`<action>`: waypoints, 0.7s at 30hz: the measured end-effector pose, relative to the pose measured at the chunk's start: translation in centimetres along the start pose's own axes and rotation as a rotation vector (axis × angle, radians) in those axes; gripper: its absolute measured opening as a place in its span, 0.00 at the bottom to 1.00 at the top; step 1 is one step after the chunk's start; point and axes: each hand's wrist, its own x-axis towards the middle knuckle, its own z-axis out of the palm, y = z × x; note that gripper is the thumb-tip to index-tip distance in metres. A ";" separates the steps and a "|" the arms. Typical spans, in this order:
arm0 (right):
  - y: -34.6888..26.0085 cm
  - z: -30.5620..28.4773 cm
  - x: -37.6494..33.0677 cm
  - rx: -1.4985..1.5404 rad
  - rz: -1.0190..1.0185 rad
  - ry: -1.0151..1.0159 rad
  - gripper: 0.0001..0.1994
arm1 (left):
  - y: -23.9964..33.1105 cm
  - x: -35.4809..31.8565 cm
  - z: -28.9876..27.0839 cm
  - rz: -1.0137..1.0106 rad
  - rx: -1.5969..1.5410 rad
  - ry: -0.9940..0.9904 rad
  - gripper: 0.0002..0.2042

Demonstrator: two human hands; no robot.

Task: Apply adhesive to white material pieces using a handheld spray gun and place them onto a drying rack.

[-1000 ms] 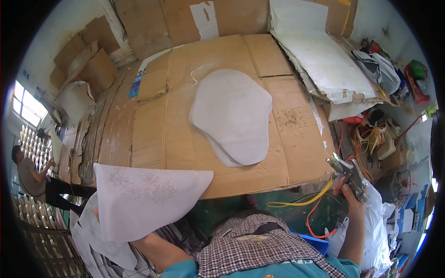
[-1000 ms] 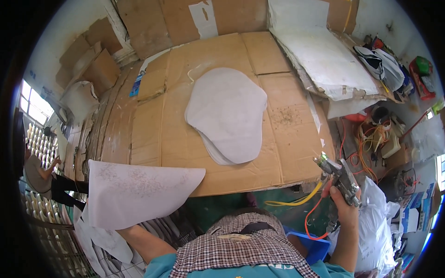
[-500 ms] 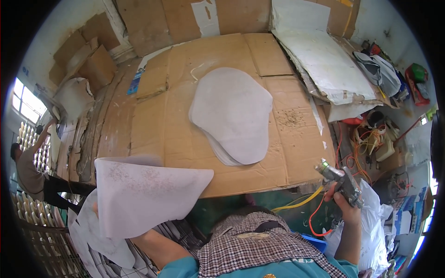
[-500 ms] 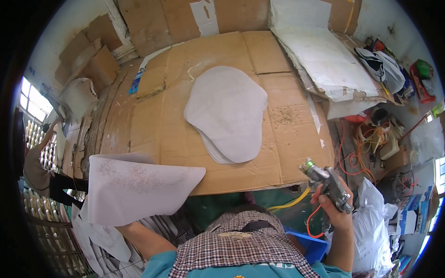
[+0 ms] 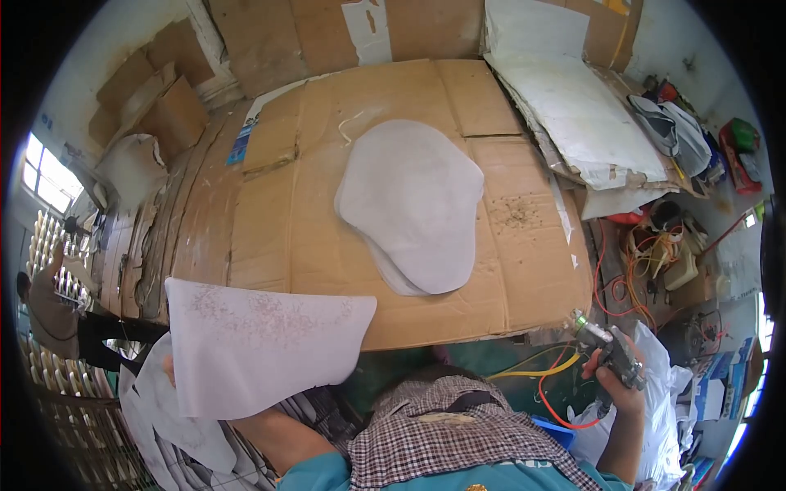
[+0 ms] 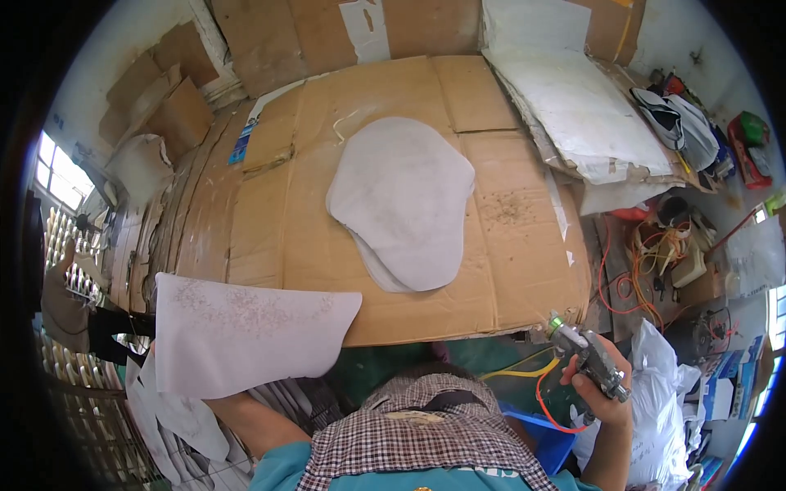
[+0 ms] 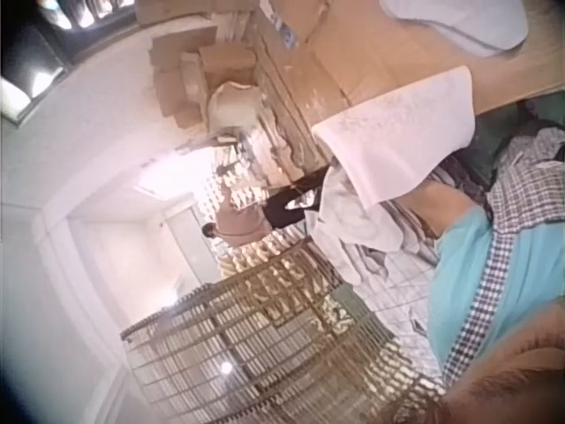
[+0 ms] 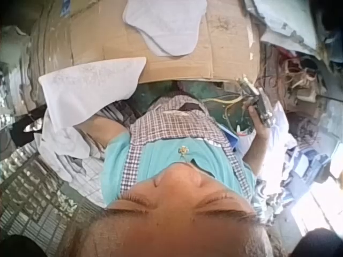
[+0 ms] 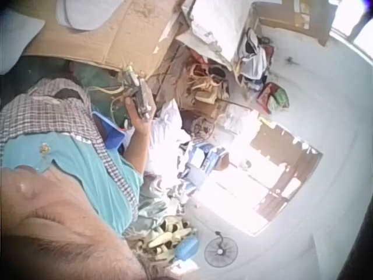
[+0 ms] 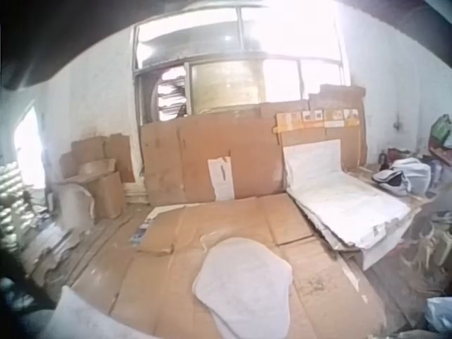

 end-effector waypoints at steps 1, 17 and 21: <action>-0.1 -0.1 -0.1 -0.019 0.000 0.053 0.27 | -0.3 -0.2 0.3 0.000 -0.001 -0.002 0.14; 2.7 -2.1 8.6 0.037 -0.047 0.165 0.11 | 0.4 -2.1 1.8 0.028 0.509 -0.054 0.16; 6.4 -0.8 15.5 -0.098 -0.101 0.026 0.12 | -2.6 -2.6 7.1 0.382 2.305 -0.287 0.22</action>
